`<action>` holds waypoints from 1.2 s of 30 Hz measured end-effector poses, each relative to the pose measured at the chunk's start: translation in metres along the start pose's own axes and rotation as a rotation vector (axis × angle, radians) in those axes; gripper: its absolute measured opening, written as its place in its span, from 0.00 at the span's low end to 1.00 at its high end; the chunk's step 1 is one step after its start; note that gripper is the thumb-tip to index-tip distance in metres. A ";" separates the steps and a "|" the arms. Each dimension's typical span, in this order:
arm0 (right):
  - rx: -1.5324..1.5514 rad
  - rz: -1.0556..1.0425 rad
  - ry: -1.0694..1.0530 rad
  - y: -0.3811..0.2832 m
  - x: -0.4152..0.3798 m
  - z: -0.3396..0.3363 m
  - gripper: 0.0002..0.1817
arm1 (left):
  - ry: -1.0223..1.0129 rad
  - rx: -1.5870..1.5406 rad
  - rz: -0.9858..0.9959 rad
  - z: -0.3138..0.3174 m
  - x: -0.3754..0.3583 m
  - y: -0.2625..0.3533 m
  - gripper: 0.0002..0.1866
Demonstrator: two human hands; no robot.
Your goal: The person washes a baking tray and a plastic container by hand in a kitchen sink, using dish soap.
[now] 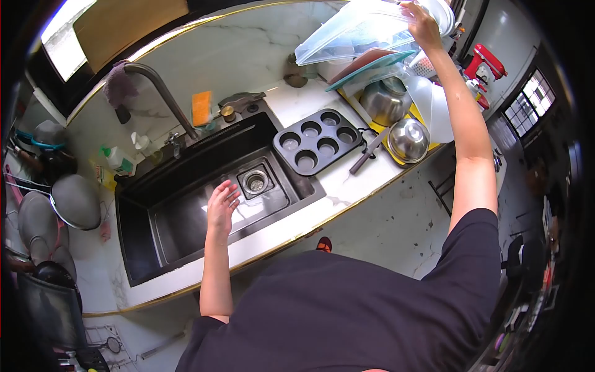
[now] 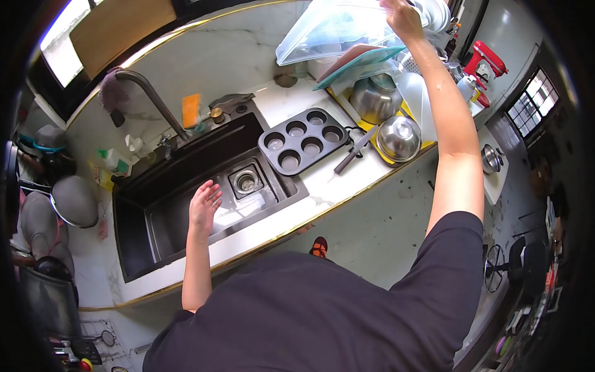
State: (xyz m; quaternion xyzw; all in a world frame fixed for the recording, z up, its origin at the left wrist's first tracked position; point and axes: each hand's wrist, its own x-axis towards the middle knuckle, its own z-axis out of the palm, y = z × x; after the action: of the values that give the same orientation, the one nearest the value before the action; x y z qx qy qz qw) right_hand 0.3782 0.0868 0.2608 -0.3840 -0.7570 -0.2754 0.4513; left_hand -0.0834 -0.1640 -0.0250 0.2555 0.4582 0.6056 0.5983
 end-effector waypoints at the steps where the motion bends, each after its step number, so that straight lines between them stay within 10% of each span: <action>1: 0.150 0.086 0.015 0.006 -0.003 0.003 0.16 | 0.010 0.001 -0.008 0.012 0.008 -0.005 0.15; 8: -0.119 -0.289 0.101 0.092 -0.008 0.030 0.14 | -0.037 0.000 -0.020 0.086 0.036 -0.032 0.13; 11: 0.033 -0.011 -0.046 0.084 -0.006 0.005 0.17 | 0.016 0.039 -0.043 0.099 0.042 -0.041 0.12; 28: -0.265 -0.086 -0.487 0.162 -0.059 0.085 0.21 | 0.068 0.180 -0.049 0.154 0.077 -0.071 0.13; 31: -0.175 -0.343 -0.273 0.141 -0.050 0.068 0.24 | 0.083 0.187 -0.060 0.152 0.078 -0.076 0.13; 36: -0.237 -0.099 -0.547 0.108 -0.045 0.041 0.22 | 0.111 0.218 -0.045 0.153 0.079 -0.079 0.14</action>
State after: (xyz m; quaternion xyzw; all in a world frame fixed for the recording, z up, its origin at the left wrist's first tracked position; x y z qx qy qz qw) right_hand 0.4618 0.1627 0.2104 -0.4564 -0.8309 -0.2698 0.1689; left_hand 0.0742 -0.0614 -0.0430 0.2750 0.5593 0.5518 0.5542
